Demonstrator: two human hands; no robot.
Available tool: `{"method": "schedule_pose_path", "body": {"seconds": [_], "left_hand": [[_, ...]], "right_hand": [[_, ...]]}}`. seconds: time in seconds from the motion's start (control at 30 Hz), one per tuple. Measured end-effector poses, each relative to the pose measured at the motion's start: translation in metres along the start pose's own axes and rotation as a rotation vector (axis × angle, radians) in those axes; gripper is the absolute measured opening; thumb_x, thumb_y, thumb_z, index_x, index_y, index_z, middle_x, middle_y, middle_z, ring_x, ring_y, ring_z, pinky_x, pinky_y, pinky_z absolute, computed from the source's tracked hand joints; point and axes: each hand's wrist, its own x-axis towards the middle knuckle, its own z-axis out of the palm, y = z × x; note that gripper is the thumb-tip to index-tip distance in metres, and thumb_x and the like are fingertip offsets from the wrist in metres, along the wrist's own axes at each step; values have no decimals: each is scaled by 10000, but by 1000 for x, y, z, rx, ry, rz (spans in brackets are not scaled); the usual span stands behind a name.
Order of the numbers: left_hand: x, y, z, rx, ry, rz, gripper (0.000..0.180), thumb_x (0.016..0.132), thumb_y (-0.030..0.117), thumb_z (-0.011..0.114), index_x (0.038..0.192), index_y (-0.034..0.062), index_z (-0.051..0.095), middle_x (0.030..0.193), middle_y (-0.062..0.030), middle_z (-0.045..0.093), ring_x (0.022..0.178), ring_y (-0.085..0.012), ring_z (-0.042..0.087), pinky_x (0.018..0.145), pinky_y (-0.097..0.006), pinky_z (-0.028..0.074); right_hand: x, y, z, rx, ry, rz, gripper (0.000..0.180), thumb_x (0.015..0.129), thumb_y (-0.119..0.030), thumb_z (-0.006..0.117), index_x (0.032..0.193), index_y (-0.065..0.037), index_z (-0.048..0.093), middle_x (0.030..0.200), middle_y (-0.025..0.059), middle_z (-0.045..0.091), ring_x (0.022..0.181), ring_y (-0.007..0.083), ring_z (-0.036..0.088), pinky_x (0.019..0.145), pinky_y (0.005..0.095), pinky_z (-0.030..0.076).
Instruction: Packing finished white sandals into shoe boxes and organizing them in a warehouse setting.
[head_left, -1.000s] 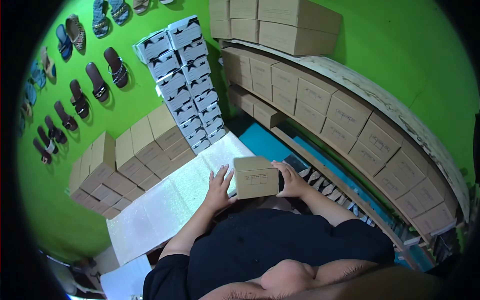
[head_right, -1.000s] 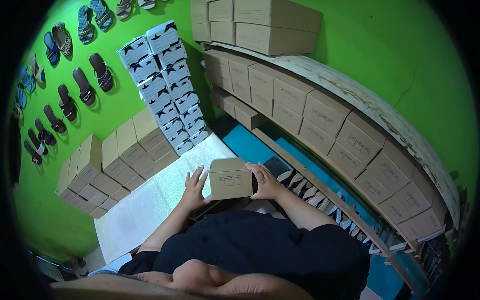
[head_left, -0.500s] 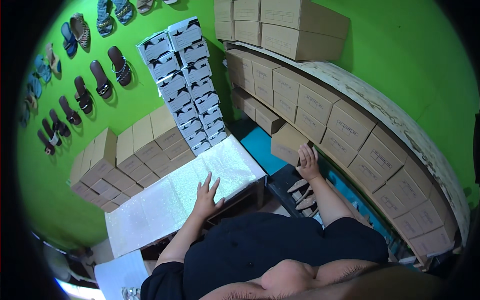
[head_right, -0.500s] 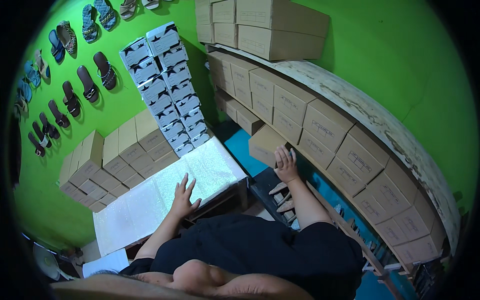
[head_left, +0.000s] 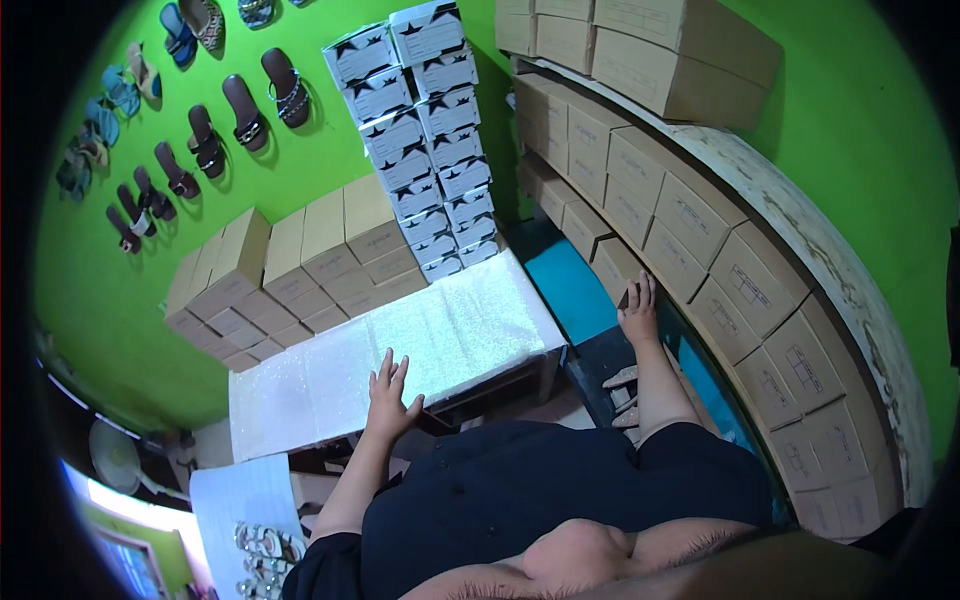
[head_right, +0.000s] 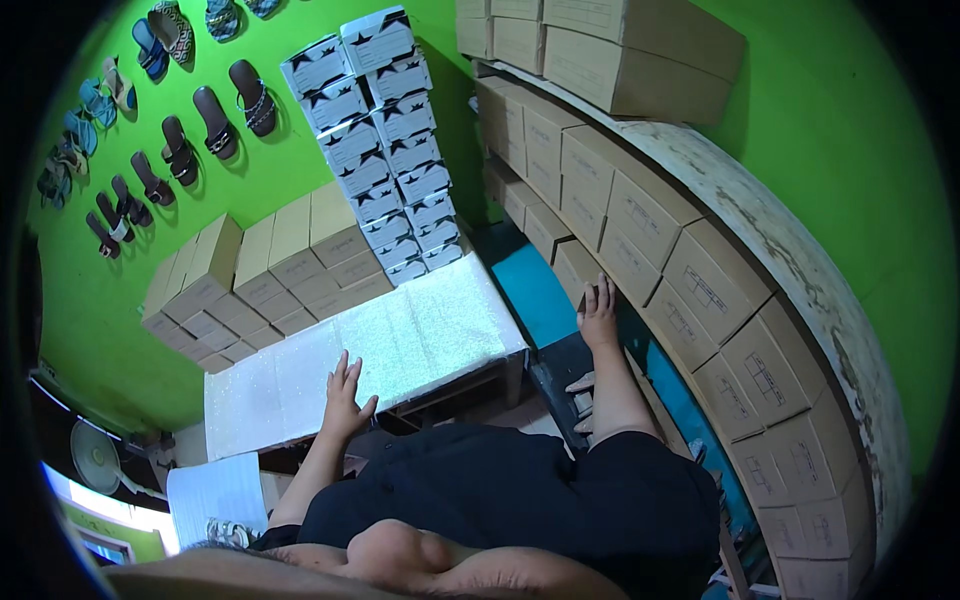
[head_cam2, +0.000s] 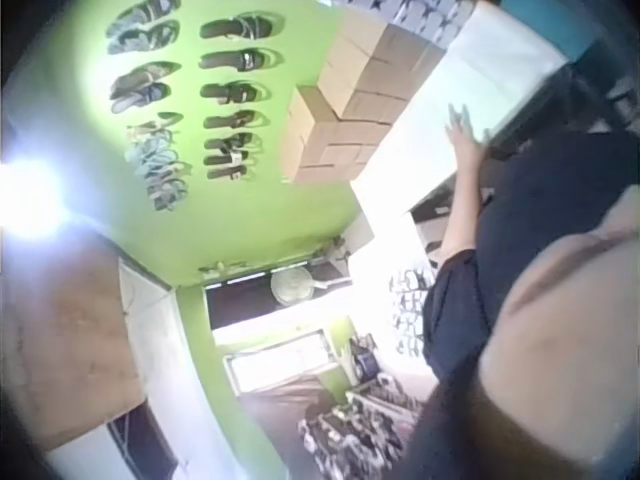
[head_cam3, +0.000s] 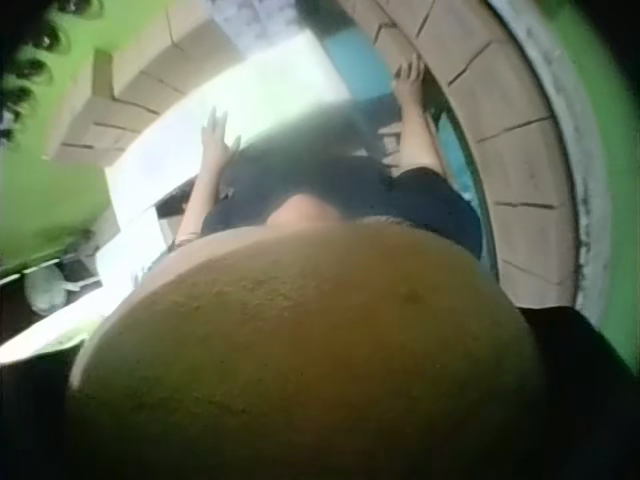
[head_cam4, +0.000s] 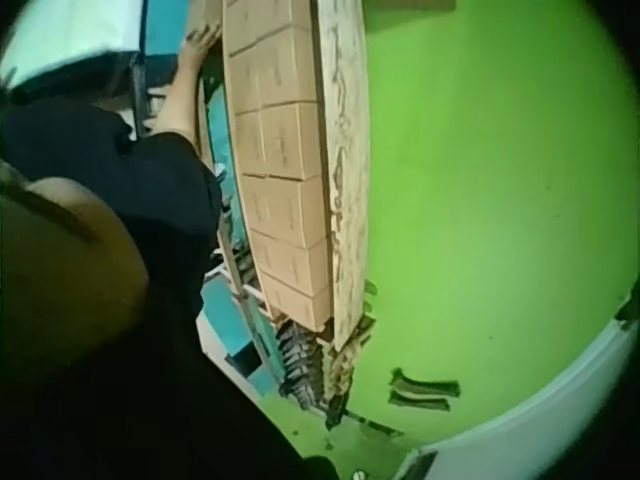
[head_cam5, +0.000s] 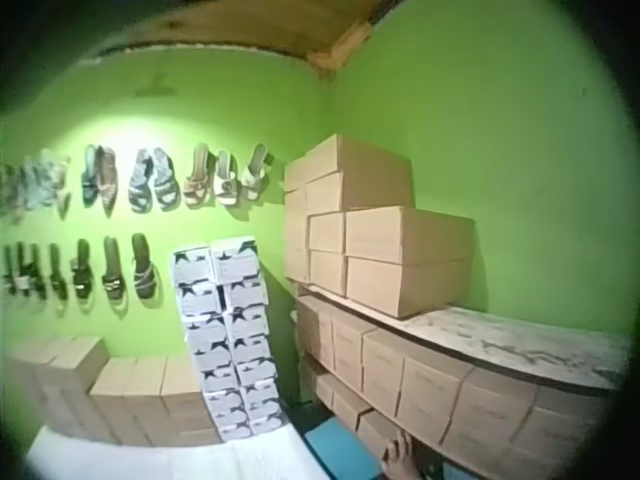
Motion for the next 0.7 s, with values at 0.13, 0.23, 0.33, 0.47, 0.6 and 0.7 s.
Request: {"method": "schedule_pose_path", "body": {"seconds": [0.13,0.23,0.33,0.47,0.6,0.7], "left_hand": [[-8,-10,-4,29,5,-58,840,761,236,770,1495,123,377,1590,-192,231,1306,-351,492,1129,-640,247],[-14,-20,-10,47,24,-83,853,760,232,767,1502,116,361,1591,-188,226,1304,-362,488,1120,-650,249],[-22,-30,-17,59,72,-110,859,756,221,768,1502,107,358,1592,-187,224,1303,-365,486,1116,-654,251],[-29,-44,-28,40,66,-173,872,758,210,761,1510,109,332,1601,-192,207,1380,-450,348,1130,-626,255],[-30,-57,-36,57,134,-174,851,765,212,765,1503,106,354,1598,-178,218,1307,-362,482,1114,-659,250],[-32,-70,-45,49,161,-189,840,785,228,752,1512,117,345,1603,-175,211,1314,-357,478,1130,-651,225]], "right_hand": [[8,-1,4,75,17,42,816,682,-135,811,1348,-130,340,1512,245,254,1365,484,308,1097,575,366],[11,7,9,84,37,36,805,681,-141,814,1336,-120,346,1487,245,277,1328,491,343,1078,576,385],[14,3,9,75,16,42,784,688,-115,802,1326,-106,348,1480,247,280,1309,499,362,1066,579,396],[17,-2,12,68,-50,129,744,712,-85,779,1322,-93,352,1487,247,268,1337,502,327,1074,572,391],[21,-7,10,37,-103,191,736,734,-63,769,1333,-70,342,1503,242,250,1373,501,277,1114,555,352],[28,-14,4,37,-188,265,750,746,-47,760,1359,-64,329,1523,236,234,1400,477,256,1148,536,309]]}}
